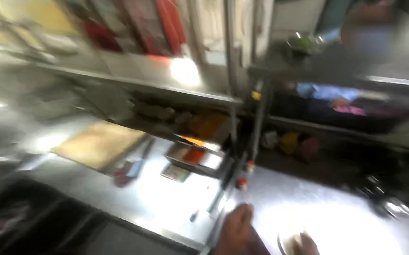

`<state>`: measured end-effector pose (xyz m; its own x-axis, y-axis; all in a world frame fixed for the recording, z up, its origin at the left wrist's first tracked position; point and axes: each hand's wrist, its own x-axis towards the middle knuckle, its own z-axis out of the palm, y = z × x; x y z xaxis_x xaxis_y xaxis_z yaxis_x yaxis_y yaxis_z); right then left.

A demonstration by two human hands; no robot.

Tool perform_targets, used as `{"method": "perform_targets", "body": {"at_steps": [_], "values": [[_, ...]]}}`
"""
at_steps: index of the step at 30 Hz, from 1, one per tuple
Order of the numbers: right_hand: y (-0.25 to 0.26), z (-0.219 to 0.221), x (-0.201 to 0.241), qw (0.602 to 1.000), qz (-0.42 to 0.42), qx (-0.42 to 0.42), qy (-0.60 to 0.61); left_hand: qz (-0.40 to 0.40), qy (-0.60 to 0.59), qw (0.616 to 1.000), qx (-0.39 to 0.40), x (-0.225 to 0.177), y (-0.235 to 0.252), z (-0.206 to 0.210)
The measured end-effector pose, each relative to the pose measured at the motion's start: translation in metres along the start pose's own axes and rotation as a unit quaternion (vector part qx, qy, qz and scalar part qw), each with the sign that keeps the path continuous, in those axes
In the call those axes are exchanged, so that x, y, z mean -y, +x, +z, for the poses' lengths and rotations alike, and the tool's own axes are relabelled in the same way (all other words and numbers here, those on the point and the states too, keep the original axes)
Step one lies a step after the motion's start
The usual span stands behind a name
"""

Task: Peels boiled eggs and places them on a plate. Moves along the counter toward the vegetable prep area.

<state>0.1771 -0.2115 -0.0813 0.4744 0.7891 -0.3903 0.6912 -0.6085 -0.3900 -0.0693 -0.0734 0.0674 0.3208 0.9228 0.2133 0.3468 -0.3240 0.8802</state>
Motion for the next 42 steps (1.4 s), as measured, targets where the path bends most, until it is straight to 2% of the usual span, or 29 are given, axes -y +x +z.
{"method": "perform_targets", "body": {"at_steps": [4, 11, 21, 27, 30, 36, 42], "values": [[0.008, 0.011, -0.012, 0.998, 0.066, 0.022, -0.007, 0.038, 0.009, 0.999, 0.035, 0.019, 0.001, 0.003], [0.002, 0.007, -0.019, 0.995, 0.098, 0.019, 0.027, 0.058, -0.004, 0.998, 0.025, 0.023, 0.002, 0.007], [0.001, 0.020, -0.056, 0.967, 0.080, -0.018, 0.240, 0.054, 0.004, 0.998, 0.026, 0.024, 0.002, 0.009], [0.002, 0.015, -0.045, 0.982, 0.040, 0.039, 0.178, 0.058, -0.002, 0.998, 0.028, 0.025, 0.002, 0.010], [0.002, 0.022, -0.040, 0.979, 0.046, 0.025, 0.198, 0.054, 0.003, 0.998, 0.025, 0.024, 0.002, 0.009], [-0.006, 0.015, -0.036, 0.969, 0.116, -0.013, 0.218, 0.043, 0.014, 0.999, 0.012, 0.025, 0.001, 0.005], [-0.007, 0.013, -0.044, 0.972, 0.115, -0.013, 0.202, 0.042, -0.001, 0.999, 0.007, 0.028, 0.002, 0.006]]}}
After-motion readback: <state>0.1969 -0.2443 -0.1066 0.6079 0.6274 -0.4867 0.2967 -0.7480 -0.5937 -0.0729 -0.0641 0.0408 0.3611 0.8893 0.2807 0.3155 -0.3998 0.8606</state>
